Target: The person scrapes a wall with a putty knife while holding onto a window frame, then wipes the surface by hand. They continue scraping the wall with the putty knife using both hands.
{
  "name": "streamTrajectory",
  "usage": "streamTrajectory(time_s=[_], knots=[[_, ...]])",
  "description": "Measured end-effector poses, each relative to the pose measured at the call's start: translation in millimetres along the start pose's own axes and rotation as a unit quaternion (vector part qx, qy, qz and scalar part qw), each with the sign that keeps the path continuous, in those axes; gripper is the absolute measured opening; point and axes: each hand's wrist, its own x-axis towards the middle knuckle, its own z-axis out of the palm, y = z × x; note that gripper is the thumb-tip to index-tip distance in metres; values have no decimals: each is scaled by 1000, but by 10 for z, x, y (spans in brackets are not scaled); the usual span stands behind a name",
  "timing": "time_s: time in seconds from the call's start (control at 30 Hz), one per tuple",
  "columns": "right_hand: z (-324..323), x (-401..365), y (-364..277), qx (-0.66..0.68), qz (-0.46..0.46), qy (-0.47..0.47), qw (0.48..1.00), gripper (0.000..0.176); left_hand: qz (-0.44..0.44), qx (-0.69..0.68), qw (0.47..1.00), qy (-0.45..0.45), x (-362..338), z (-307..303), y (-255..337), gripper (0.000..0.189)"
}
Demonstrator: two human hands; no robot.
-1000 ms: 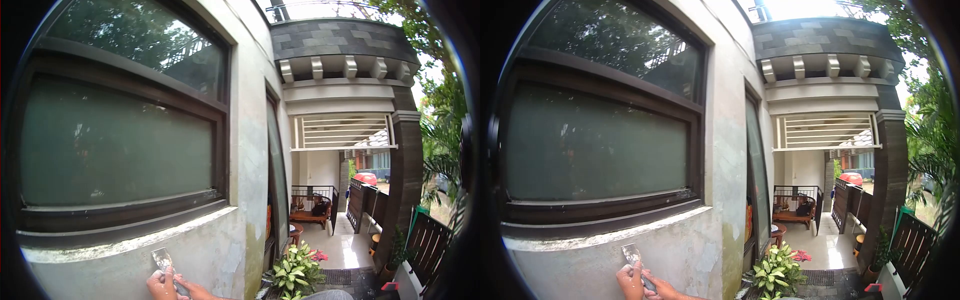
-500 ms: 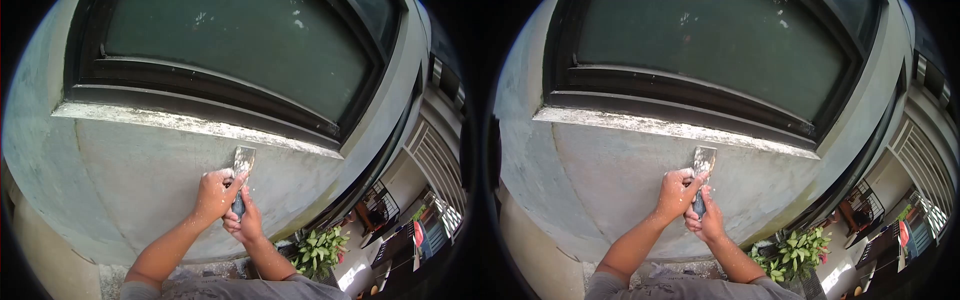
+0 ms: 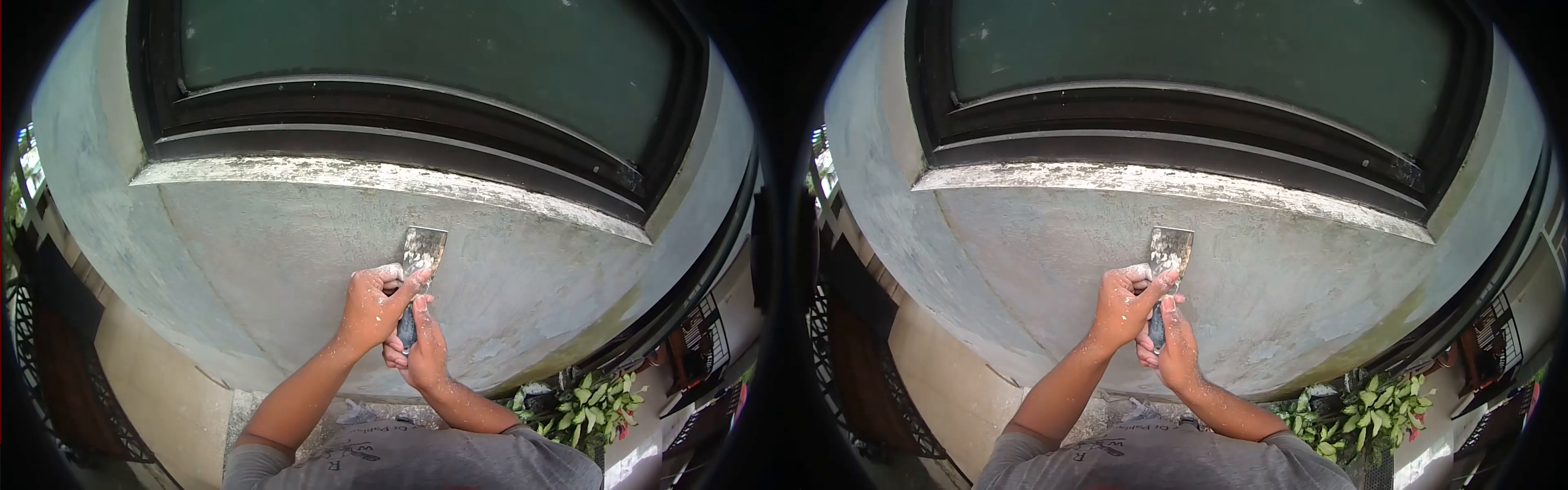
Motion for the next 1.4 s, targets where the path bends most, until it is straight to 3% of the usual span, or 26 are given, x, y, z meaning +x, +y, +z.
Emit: streamTrajectory(time_s=[0.17, 0.37, 0.43, 0.5, 0.6, 0.77, 0.87, 1.27, 1.4], knots=[[96, 126, -357, -4, -12, -95, 995, 45, -10, 9, 1000, 15, 161, 46, 389, 32], [-186, 102, -34, 91, 4, -147, 985, 34, -80, 23, 995, 58, 9, 148, 258, 38], [-327, 57, 137, 114, 31, -164, 979, 38, -119, 32, 990, 68, -78, 162, 95, 41], [-412, 17, 245, 251, 66, -201, 944, 45, -172, 47, 981, 81, -165, 177, -19, 42], [-474, -17, 235, 244, 76, -219, 942, 50, -195, 25, 975, 102, -145, 244, 26, 48], [-400, 182, -42, 232, 89, -280, 927, 50, -100, -10, 987, 128, 44, 275, 170, 53], [-250, 252, -192, 212, 75, -302, 926, 48, -102, 18, 985, 137, 93, 245, 374, 53], [-573, 139, 417, 247, 145, -249, 925, 52, -132, 83, 974, 163, -141, 186, -157, 47], [-365, 44, 315, 253, 140, -222, 931, 53, -144, 92, 974, 146, -117, 107, -15, 50]])
